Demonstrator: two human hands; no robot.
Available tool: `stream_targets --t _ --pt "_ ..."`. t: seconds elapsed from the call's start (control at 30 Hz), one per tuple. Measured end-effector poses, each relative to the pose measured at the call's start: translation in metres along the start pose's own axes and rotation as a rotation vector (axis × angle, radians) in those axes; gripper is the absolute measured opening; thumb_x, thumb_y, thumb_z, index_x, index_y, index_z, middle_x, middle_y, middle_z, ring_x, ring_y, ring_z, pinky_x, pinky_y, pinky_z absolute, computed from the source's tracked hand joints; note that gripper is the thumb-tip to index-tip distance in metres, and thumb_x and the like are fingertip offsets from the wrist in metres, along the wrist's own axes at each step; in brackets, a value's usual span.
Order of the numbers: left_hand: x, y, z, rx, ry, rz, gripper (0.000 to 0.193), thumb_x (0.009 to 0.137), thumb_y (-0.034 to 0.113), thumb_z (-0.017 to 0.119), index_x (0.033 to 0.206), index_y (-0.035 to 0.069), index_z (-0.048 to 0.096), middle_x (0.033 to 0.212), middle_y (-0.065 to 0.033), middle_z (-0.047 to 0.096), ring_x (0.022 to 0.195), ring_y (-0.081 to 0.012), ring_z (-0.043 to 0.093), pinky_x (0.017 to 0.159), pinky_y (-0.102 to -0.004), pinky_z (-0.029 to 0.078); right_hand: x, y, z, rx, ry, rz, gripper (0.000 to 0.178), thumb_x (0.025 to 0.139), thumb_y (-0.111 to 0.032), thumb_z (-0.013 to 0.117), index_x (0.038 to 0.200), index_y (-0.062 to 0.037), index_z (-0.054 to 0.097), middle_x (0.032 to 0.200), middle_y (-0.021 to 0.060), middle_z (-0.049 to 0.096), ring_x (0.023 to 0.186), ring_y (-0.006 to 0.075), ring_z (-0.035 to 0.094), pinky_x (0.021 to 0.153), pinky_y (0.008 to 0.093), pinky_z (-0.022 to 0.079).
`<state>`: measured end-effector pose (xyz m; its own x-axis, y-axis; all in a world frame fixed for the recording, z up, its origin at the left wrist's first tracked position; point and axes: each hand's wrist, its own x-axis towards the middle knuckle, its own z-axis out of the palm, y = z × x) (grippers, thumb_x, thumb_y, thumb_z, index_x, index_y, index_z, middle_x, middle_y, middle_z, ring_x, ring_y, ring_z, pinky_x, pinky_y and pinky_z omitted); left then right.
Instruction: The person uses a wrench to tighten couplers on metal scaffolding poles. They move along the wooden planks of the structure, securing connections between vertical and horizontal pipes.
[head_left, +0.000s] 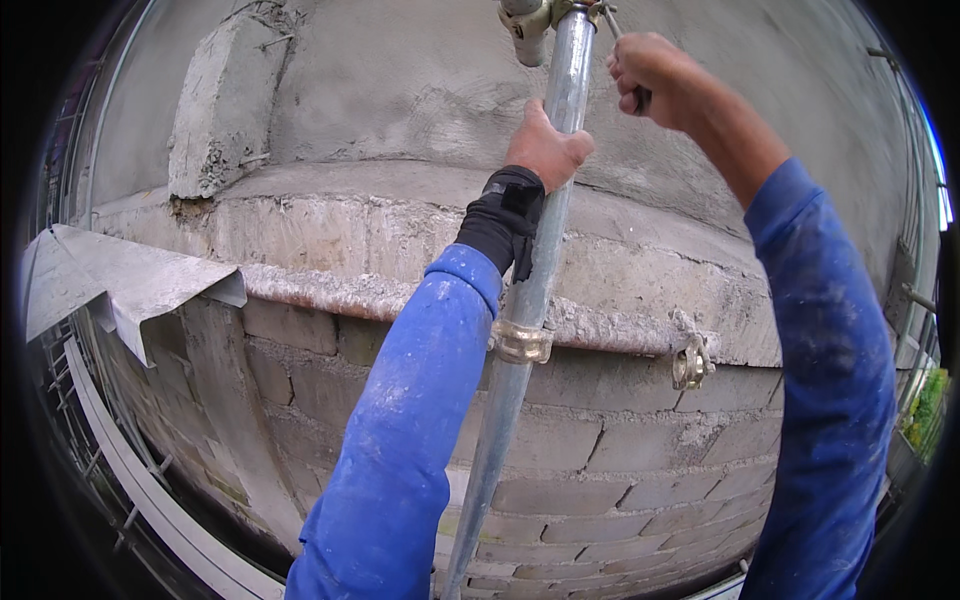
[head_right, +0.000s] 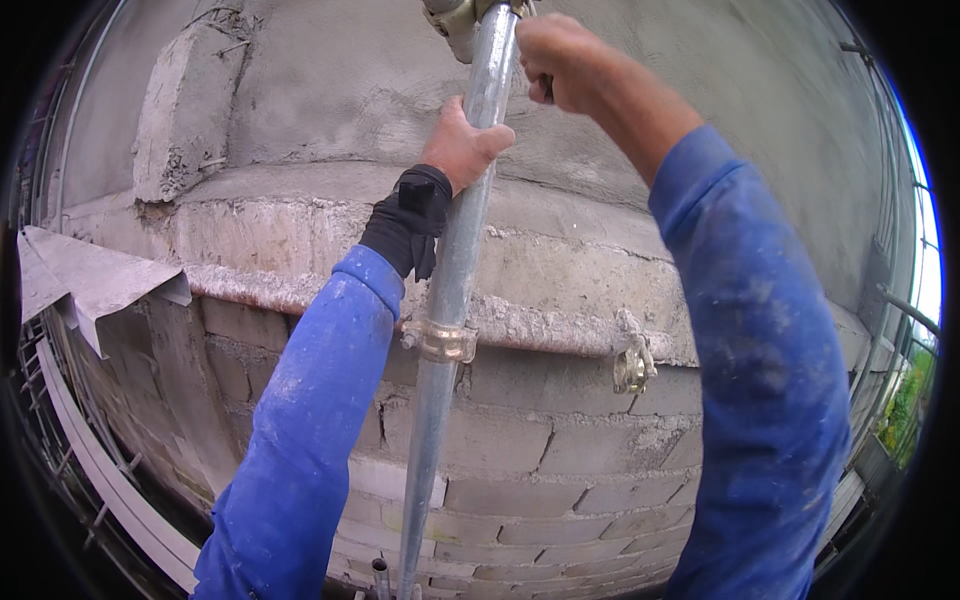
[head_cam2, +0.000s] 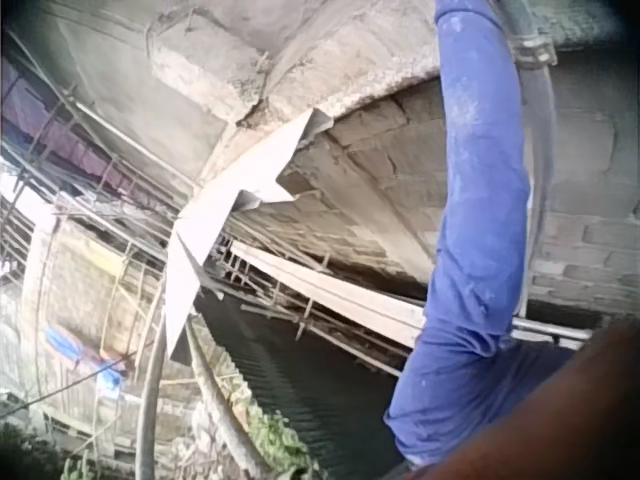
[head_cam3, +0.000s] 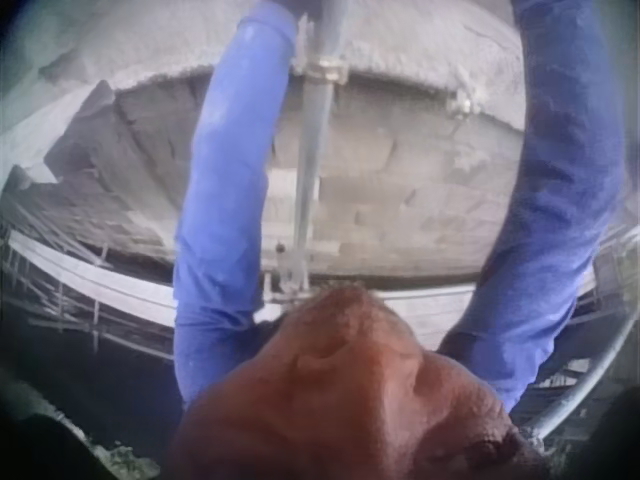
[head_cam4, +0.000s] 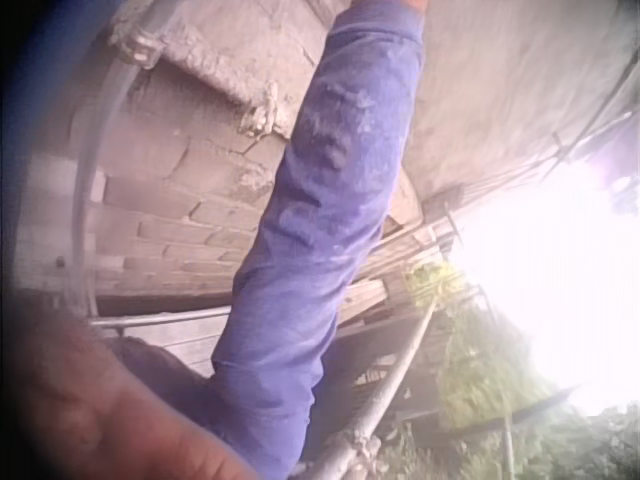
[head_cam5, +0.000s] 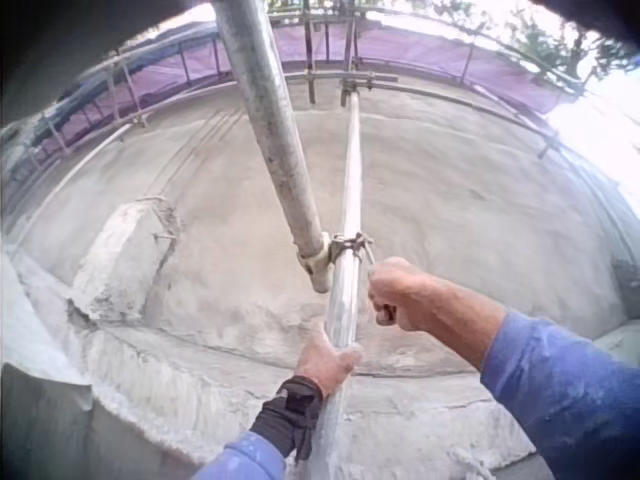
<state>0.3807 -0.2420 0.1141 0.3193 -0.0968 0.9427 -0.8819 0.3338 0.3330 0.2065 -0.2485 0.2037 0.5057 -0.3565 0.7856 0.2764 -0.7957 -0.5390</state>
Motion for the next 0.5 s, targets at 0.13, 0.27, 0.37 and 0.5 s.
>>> stream_targets --t 0.13,0.27,0.37,0.5 --pt "-0.008 0.024 0.006 -0.009 -0.034 -0.078 0.072 0.068 0.028 0.068 0.123 -0.012 0.045 0.102 -0.0235 0.063 0.091 -0.0284 0.065 0.083 -0.0375 0.053 0.004 -0.021 -0.031 0.006 0.017 0.072 0.018 0.096 -0.012 0.040 0.079 -0.0071 0.047 0.065 -0.0007 0.041 0.046 0.0082 0.036 0.045 0.0251 0.034" --pt "-0.011 0.033 0.008 0.047 -0.112 -0.111 0.077 0.074 0.025 0.063 0.133 -0.014 0.034 0.119 -0.0367 0.059 0.108 -0.0431 0.064 0.100 -0.0412 0.049 0.016 -0.012 -0.044 0.210 -0.121 0.129 0.019 0.092 -0.003 0.036 0.075 -0.0079 0.044 0.062 0.0014 0.042 0.043 0.0101 0.034 0.042 0.0271 0.032" --pt "-0.011 0.027 0.001 0.048 -0.117 -0.085 0.077 0.075 0.025 0.063 0.134 -0.015 0.032 0.119 -0.0372 0.058 0.109 -0.0428 0.064 0.099 -0.0414 0.050 0.016 -0.010 -0.035 0.334 -0.103 0.141 0.020 0.091 -0.003 0.036 0.074 -0.0082 0.045 0.060 0.0019 0.042 0.044 0.0102 0.034 0.041 0.0281 0.031" --pt "-0.009 0.033 0.004 0.042 -0.146 -0.077 0.077 0.075 0.025 0.063 0.133 -0.016 0.032 0.118 -0.0371 0.058 0.107 -0.0424 0.065 0.098 -0.0419 0.051 0.017 -0.003 -0.037 0.188 0.149 0.048 0.019 0.092 -0.007 0.039 0.074 -0.0090 0.045 0.060 0.0021 0.042 0.045 0.0100 0.036 0.042 0.0288 0.032"
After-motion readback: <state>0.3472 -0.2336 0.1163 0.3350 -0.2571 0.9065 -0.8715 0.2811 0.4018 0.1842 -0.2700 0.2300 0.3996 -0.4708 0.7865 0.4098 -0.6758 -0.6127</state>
